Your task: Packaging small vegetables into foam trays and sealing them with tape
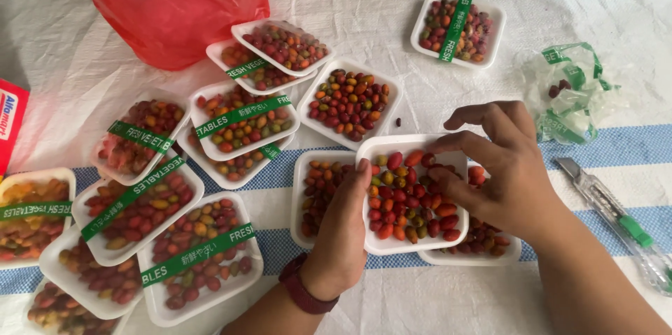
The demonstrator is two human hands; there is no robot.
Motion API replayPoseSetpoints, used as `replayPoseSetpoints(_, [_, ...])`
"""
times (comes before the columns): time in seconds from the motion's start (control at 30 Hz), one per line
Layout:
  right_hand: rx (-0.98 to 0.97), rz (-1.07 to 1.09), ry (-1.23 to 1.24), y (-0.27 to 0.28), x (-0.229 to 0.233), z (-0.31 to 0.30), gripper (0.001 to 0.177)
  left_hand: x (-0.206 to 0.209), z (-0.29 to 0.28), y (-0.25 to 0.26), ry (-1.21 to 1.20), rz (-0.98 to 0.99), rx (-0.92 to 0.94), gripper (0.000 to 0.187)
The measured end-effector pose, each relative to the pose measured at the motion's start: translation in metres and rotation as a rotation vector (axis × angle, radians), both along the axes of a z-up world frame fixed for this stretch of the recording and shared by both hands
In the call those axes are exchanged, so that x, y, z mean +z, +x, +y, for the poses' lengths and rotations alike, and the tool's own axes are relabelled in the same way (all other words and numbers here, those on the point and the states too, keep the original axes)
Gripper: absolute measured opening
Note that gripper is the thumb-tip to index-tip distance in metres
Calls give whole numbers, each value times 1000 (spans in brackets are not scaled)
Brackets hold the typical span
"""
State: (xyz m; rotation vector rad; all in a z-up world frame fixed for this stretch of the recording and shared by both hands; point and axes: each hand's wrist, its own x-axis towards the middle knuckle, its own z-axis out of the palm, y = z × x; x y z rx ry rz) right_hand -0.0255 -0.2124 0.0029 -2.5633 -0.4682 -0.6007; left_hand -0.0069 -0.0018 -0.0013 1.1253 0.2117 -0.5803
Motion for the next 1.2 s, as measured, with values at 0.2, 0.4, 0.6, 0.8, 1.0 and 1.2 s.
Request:
replayPoseSetpoints(0.2, [20, -6, 45, 0, -2, 5, 21, -13, 1, -1, 191, -2, -51, 67])
replayPoseSetpoints(0.4, [-340, -110, 322, -10, 4, -71, 9, 0, -4, 2, -103, 132, 76, 57])
replayPoseSetpoints(0.6, [-563, -200, -44, -5, -43, -151, 10, -5, 2, 0, -360, 102, -44, 59])
replayPoseSetpoints(0.8, [-491, -259, -38, -7, -35, -129, 15, 5, 1, 0, -167, 139, 43, 60])
replayPoseSetpoints(1.0, [-289, -23, 223, -6, -4, -61, 16, -6, 1, 0, -284, 96, -15, 56])
replayPoseSetpoints(1.2, [-102, 86, 514, -3, -2, -52, 15, -12, 2, 1, -425, 18, -28, 50])
